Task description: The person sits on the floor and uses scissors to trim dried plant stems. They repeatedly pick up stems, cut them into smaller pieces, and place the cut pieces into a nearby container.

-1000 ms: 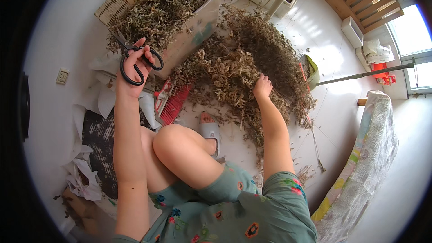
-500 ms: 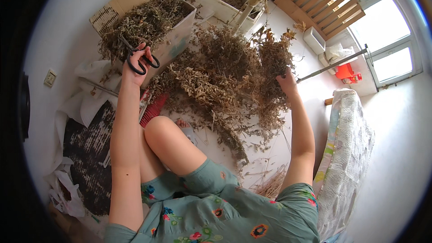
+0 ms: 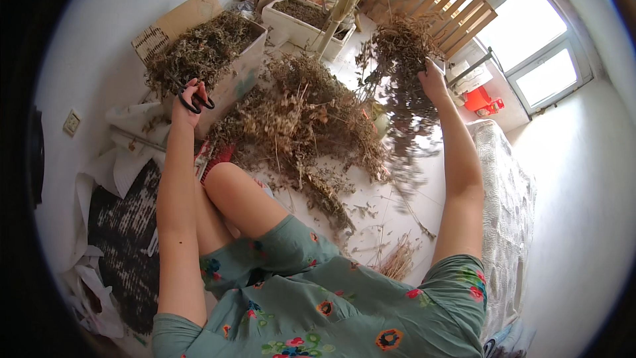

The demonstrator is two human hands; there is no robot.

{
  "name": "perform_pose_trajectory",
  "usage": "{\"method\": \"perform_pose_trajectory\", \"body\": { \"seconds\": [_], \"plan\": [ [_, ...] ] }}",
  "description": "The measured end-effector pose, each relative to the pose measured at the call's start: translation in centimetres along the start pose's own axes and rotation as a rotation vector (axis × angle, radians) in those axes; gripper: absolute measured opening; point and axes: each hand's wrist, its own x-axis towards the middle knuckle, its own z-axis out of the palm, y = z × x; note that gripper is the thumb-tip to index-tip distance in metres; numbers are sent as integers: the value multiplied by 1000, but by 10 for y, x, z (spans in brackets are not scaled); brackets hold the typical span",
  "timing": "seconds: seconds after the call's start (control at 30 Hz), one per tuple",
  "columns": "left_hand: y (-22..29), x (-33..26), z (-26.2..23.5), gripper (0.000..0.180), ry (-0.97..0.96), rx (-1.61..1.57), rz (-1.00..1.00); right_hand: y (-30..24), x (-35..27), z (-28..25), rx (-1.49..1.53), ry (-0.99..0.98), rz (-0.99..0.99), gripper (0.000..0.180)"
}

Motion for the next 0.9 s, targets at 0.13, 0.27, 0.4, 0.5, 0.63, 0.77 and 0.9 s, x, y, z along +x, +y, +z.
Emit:
{"method": "perform_pose_trajectory", "body": {
  "seconds": [0.13, 0.27, 0.4, 0.5, 0.63, 0.77, 0.9],
  "plan": [
    [12, -9, -6, 26, -40, 26, 35, -17, 4, -28, -82, 58, 87, 53],
    [14, -23, 8, 26, -111, 79, 43, -17, 17, -47, -17, 92, -25, 51],
    [28, -45, 20, 28, -196, 169, 61, -68, 24, -52, 311, -47, 121, 51],
    [18, -53, 41, 33, -311, 177, 30, -71, 31, -44, 576, 20, -12, 48],
    [-1, -64, 65, 50, -490, 220, 29, -129, 32, -29, 709, -46, -14, 52],
    [-13, -85, 97, 65, -631, 283, 24, -183, 45, -3, 707, -95, -127, 48],
    [-33, -81, 116, 72, -527, 304, 68, -246, 50, 29, 681, -72, -250, 46]
  ]
}}
